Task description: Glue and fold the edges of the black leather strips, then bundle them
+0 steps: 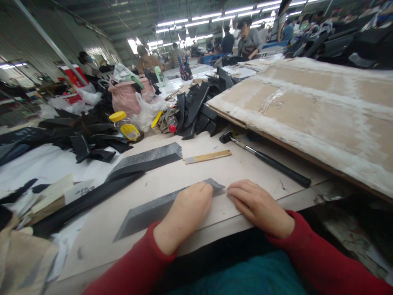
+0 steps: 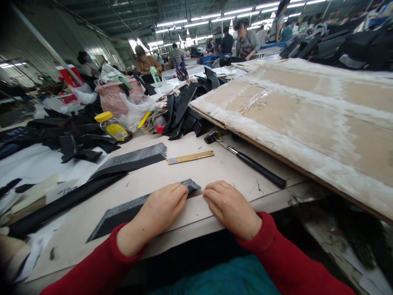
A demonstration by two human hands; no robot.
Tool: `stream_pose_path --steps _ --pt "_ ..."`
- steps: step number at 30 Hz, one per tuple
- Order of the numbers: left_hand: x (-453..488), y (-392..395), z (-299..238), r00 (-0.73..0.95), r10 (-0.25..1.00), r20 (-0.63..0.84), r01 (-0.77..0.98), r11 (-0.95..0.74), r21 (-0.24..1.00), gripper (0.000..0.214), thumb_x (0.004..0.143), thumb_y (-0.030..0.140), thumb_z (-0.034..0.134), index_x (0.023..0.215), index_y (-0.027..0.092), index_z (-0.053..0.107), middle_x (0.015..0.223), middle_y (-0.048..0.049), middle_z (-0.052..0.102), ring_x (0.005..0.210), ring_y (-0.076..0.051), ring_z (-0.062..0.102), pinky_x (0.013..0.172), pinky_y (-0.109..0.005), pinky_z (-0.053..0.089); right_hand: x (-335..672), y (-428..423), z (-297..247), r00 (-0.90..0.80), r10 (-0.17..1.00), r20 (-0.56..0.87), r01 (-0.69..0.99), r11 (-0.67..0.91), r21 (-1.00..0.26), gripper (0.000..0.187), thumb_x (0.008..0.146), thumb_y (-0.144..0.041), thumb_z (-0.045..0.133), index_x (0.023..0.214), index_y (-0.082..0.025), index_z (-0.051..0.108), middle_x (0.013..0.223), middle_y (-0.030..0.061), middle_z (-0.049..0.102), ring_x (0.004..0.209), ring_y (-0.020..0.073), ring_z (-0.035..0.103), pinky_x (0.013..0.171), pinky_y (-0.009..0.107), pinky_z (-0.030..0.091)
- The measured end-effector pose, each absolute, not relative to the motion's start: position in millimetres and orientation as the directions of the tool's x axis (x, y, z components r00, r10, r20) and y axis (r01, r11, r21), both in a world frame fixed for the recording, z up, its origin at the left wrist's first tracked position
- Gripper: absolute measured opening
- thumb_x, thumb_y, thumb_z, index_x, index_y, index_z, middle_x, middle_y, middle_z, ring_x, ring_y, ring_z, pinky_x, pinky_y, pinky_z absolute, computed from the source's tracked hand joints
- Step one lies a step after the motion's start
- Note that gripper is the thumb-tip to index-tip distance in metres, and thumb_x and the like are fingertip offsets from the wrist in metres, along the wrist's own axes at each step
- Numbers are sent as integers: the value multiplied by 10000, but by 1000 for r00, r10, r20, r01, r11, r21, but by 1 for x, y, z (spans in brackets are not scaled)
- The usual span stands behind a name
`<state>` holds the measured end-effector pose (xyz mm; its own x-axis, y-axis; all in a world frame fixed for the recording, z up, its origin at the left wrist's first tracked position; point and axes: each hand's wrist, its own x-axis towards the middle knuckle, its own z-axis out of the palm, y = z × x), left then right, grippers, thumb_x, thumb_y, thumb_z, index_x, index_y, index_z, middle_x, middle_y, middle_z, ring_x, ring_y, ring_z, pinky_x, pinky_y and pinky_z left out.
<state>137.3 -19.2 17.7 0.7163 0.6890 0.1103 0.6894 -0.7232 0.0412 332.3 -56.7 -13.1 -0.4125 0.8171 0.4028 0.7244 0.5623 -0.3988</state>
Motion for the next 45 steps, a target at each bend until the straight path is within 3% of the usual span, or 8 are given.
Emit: stream_pose_path --steps 6,15,22,32,35,40,42,45 --pt "135 -22 17 740 665 103 667 -745 17 128 857 111 404 792 174 495 809 -22 538 747 -179 520 675 -313 479 336 -60 -13 -279 831 482 682 525 -510 156 871 -149 430 938 -188 566 955 77 588 910 174 534 792 328 472" --pt "136 -26 16 738 661 132 664 -747 33 101 872 171 435 834 172 528 835 -30 546 786 -191 525 681 -323 481 334 -61 -11 -456 806 377 753 576 -319 234 890 -212 424 1022 -214 617 970 83 584 878 190 516 761 352 443" --pt "136 -25 15 742 658 129 660 -751 32 115 875 152 418 834 174 523 838 -31 540 782 -184 519 684 -314 479 330 -61 -10 -458 809 369 775 567 -281 246 890 -220 426 1052 -232 611 936 67 590 862 182 515 732 325 422" --pt "140 -31 9 747 648 151 663 -744 -85 111 823 76 418 789 170 467 777 -28 505 722 -194 512 611 -306 478 319 -58 -8 -421 839 345 813 518 -267 194 876 -244 460 972 -227 627 887 62 579 840 192 494 730 334 402" --pt "137 -29 8 700 683 211 702 -712 -27 132 832 76 392 780 170 468 755 -24 514 704 -178 524 618 -289 467 320 -59 -8 -410 839 359 814 514 -272 182 867 -232 475 963 -229 630 885 59 582 838 189 500 728 327 403" --pt "127 -24 8 538 809 238 769 -586 255 121 848 107 390 798 169 482 741 -1 540 665 -131 531 616 -242 448 320 -59 -8 -405 844 353 814 508 -281 208 871 -230 469 1010 -237 624 902 61 583 849 190 503 716 325 406" --pt "125 -25 7 575 784 233 738 -620 267 126 857 121 394 811 168 501 762 -7 552 704 -137 531 650 -249 451 320 -59 -8 -411 845 341 812 509 -284 211 875 -232 461 1013 -234 621 900 62 584 849 195 499 716 336 409" --pt "125 -28 5 684 702 197 678 -712 182 137 873 140 408 872 172 542 856 -26 574 813 -165 521 738 -288 454 321 -59 -10 -403 850 340 802 507 -316 195 878 -220 452 974 -214 622 905 65 587 851 197 502 738 354 423"
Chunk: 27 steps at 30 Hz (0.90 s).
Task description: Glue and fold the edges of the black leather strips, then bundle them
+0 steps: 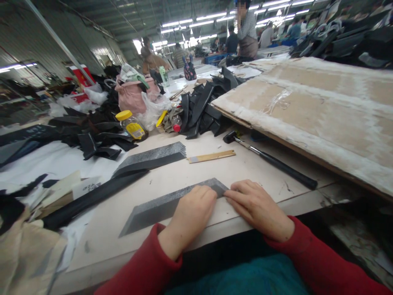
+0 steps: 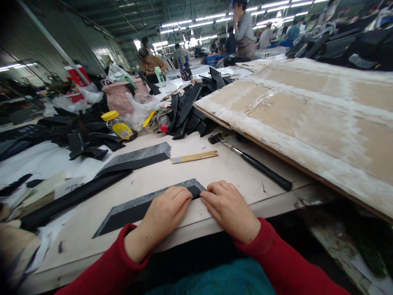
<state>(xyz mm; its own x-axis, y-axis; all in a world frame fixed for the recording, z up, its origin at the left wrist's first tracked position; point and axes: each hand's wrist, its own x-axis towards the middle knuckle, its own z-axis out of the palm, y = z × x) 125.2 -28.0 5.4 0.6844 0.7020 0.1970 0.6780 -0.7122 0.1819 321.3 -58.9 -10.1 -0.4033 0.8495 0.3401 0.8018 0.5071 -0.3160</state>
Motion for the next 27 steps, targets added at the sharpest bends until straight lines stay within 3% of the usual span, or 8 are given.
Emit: stream_pose_path --steps 11,15,19,24,27 --pt "126 -25 10 757 644 112 622 -762 184 238 878 123 437 1059 222 556 972 -11 571 883 -161 492 801 -288 438 331 -58 -17 -291 873 391 761 459 -458 223 837 -91 438 984 -173 584 985 83 576 912 195 524 815 362 460" --pt "127 -22 13 778 621 94 601 -779 177 257 888 150 435 1091 252 555 939 -4 564 851 -159 490 775 -293 440 329 -59 -14 -361 858 366 757 499 -421 281 837 -83 433 1036 -189 600 1005 84 573 923 203 507 804 379 455" --pt "128 -20 13 790 605 98 579 -789 206 246 890 145 431 1080 239 556 1057 -1 554 938 -161 483 841 -297 430 328 -59 -12 -397 853 338 760 512 -400 272 838 -85 429 999 -189 622 971 77 594 906 211 505 794 392 451" --pt "129 -20 11 792 601 105 578 -794 190 287 880 114 423 1145 190 502 1146 -10 544 1008 -172 471 912 -314 414 330 -56 -13 -323 877 357 770 463 -440 258 846 -86 408 1005 -154 600 989 83 588 926 183 515 844 343 439" --pt "129 -19 12 792 602 102 580 -793 186 283 877 112 424 1131 201 512 1153 -1 539 1011 -169 470 917 -310 415 326 -55 -12 -277 901 334 830 400 -390 234 881 -175 411 1029 -149 591 986 95 568 913 193 517 830 351 437"
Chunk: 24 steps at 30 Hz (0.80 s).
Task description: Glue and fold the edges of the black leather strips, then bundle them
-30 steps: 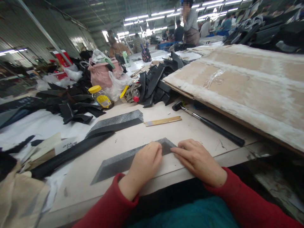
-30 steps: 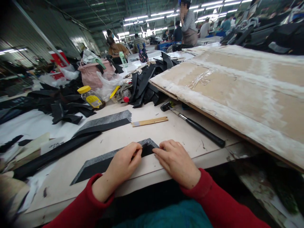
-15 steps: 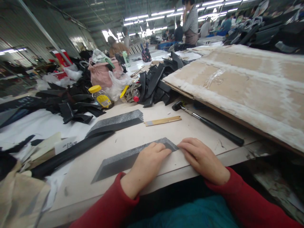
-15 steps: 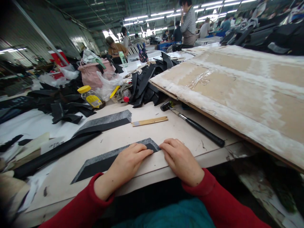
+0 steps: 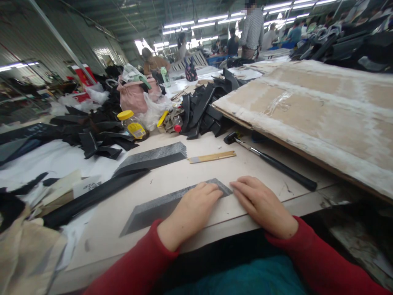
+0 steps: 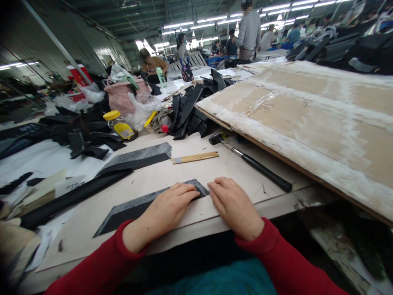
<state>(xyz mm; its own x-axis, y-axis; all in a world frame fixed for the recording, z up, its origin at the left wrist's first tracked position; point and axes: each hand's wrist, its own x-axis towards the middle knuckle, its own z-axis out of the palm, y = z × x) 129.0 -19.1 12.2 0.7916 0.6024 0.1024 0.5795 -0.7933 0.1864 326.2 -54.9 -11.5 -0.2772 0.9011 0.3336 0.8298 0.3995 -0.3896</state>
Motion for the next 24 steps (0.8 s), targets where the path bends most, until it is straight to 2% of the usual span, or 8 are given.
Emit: stream_pose_path --steps 3,5,11,14,18,24 --pt "129 -18 14 790 603 109 580 -793 184 271 884 128 423 1120 218 522 1164 4 530 1007 -166 472 915 -312 418 320 -55 -8 -280 921 272 884 357 -301 212 879 -217 435 995 -184 609 933 79 565 859 206 519 782 372 433" --pt "128 -18 13 787 607 111 586 -792 173 270 890 146 423 1130 228 518 1173 1 524 1011 -169 471 911 -320 421 318 -54 -6 -276 929 248 888 345 -304 197 875 -217 445 968 -194 617 912 70 565 845 202 517 770 365 428" --pt "126 -19 9 782 613 114 594 -788 160 295 893 155 428 1166 242 498 1208 4 501 1044 -167 453 934 -329 414 322 -46 -6 -266 943 199 783 332 -525 194 861 -230 483 985 -209 630 884 45 581 843 174 522 765 319 420" --pt "126 -19 8 783 609 123 588 -791 169 296 896 158 423 1172 238 496 1207 4 502 1050 -167 449 939 -329 410 321 -43 -6 -230 957 178 753 291 -590 167 837 -242 522 958 -203 629 863 35 592 835 170 532 755 312 420" --pt "125 -20 8 785 606 133 583 -794 173 285 901 166 413 1165 225 503 1203 -6 506 1046 -170 455 937 -329 412 314 -44 -6 -204 962 179 759 271 -592 132 820 -193 530 911 -195 625 807 23 591 778 166 535 718 312 423" --pt "125 -19 5 782 607 144 584 -793 170 276 898 156 411 1145 219 515 1191 -8 524 1045 -169 466 931 -330 425 311 -49 -11 -281 925 257 761 377 -527 208 860 -130 456 979 -185 617 861 46 586 827 171 527 762 317 433"
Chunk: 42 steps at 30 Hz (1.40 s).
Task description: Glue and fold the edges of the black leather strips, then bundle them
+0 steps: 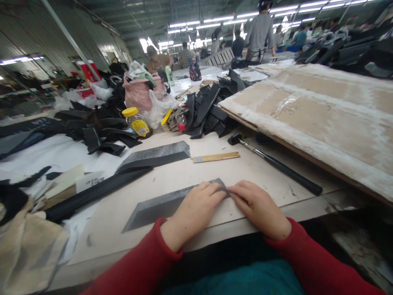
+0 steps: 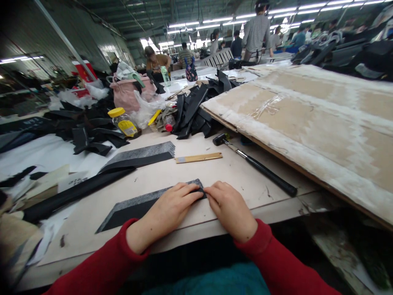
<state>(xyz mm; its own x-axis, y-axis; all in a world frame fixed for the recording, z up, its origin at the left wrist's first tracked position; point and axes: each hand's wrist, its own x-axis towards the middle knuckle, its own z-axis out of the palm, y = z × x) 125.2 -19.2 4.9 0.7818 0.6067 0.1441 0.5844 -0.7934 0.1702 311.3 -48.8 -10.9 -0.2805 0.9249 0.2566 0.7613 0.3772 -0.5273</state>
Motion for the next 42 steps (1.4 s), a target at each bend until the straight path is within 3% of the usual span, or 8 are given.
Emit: stream_pose_path --steps 11,14,18,22,35,42 --pt "124 -18 3 740 640 206 607 -768 206 268 852 106 423 1097 141 527 1168 -69 521 1050 -162 498 932 -287 436 303 -52 -2 -459 852 251 855 500 -136 199 796 -8 454 862 -145 582 793 53 528 734 191 485 683 337 449" --pt "127 -19 5 767 611 199 603 -791 106 371 855 107 406 1224 133 442 1268 -89 461 1076 -184 483 932 -322 434 302 -52 -2 -489 835 252 850 521 -75 221 786 12 435 861 -142 575 792 56 531 723 190 479 683 334 447" --pt "133 -22 11 837 543 71 547 -834 -65 383 885 120 352 1262 90 409 1342 -105 411 987 -198 513 856 -337 464 302 -54 -2 -490 829 268 851 522 -56 244 787 21 399 885 -127 567 798 68 539 726 194 479 687 332 451" --pt "137 -25 15 827 562 25 561 -820 -112 334 890 117 348 1199 72 467 1275 -111 479 956 -204 516 826 -326 470 303 -56 -3 -485 830 277 854 517 -52 272 778 28 398 932 -127 560 797 66 535 724 195 477 681 329 448" --pt "135 -12 19 801 598 0 596 -797 -98 276 879 119 364 1119 121 500 1138 -104 554 981 -229 509 772 -369 440 311 -59 7 -488 852 188 858 508 -73 168 778 -41 482 838 -171 570 768 45 531 685 190 476 625 328 408" --pt "132 1 29 792 610 -5 610 -792 1 225 878 238 455 1080 166 524 1008 -67 581 939 -218 505 788 -363 410 314 -66 6 -496 850 178 852 516 -88 160 783 -72 484 867 -168 580 778 50 531 693 192 479 630 329 408"
